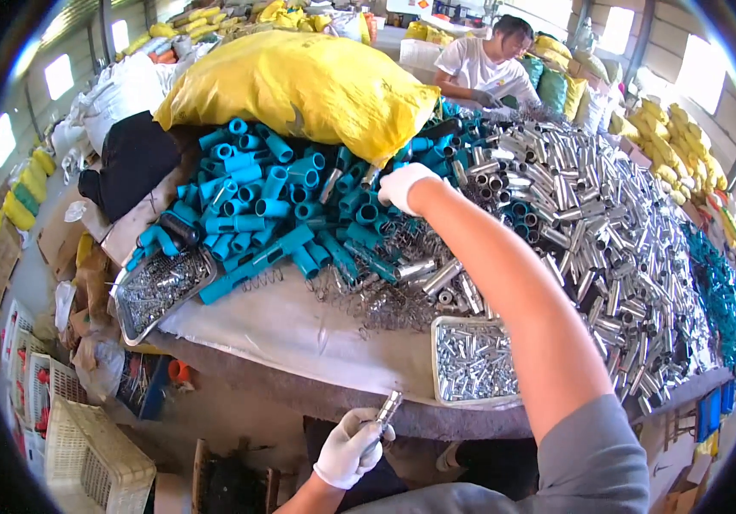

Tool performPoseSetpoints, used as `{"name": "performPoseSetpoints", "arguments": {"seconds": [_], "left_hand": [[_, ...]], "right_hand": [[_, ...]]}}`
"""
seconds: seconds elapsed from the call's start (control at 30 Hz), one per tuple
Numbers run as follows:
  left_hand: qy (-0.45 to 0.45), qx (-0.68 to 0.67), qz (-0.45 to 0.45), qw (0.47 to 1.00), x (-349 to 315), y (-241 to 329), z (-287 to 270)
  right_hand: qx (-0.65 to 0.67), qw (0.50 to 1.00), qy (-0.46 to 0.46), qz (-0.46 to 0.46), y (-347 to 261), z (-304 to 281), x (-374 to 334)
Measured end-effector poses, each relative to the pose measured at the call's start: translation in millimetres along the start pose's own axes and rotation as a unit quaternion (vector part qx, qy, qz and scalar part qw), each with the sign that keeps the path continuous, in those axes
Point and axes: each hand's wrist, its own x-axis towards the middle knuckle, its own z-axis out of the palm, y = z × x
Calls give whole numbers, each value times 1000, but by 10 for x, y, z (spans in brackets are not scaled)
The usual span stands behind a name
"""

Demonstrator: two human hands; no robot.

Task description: Assembling various hardware components, including metal tubes and plastic handles, at a manufacturing workstation.

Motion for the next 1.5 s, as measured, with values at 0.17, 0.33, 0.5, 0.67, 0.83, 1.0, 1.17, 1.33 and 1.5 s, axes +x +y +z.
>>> {"name": "performPoseSetpoints", "arguments": {"seconds": [0.17, 0.33, 0.5, 0.67, 0.83, 1.0, 1.17, 1.33, 1.5], "left_hand": [[-2, -13, -21, 1000, 20, 40, 14], [16, -25, -19, 999, -45, -66, -50], [14, -9, -14, 1000, -64, -26, -23], [27, 11, -8, 1000, -18, 88, 70], [-50, -7, -48, 998, 99, 145, 108], [-112, 18, -107, 988, 65, 98, 183], [-156, 259, -132, 944, -43, 20, 446], [-182, 298, -172, 921, -80, -121, 593], [-171, 227, -193, 939, -163, -122, 487]], "right_hand": [[-38, 996, 37, 67, -79, 184, 200], [-164, 986, -35, -7, 40, 203, 173], [55, 997, 41, -36, 297, -232, -360], [504, 777, 373, 58, 152, -200, -1341], [809, 560, 141, -109, -476, 300, -2398], [453, 881, -24, -134, -585, 339, -2995], [370, 902, -104, -198, -707, 334, -3233], [366, 890, -163, -217, -1077, 296, -3344], [580, 804, 78, -105, -1033, 788, -3622]]}}
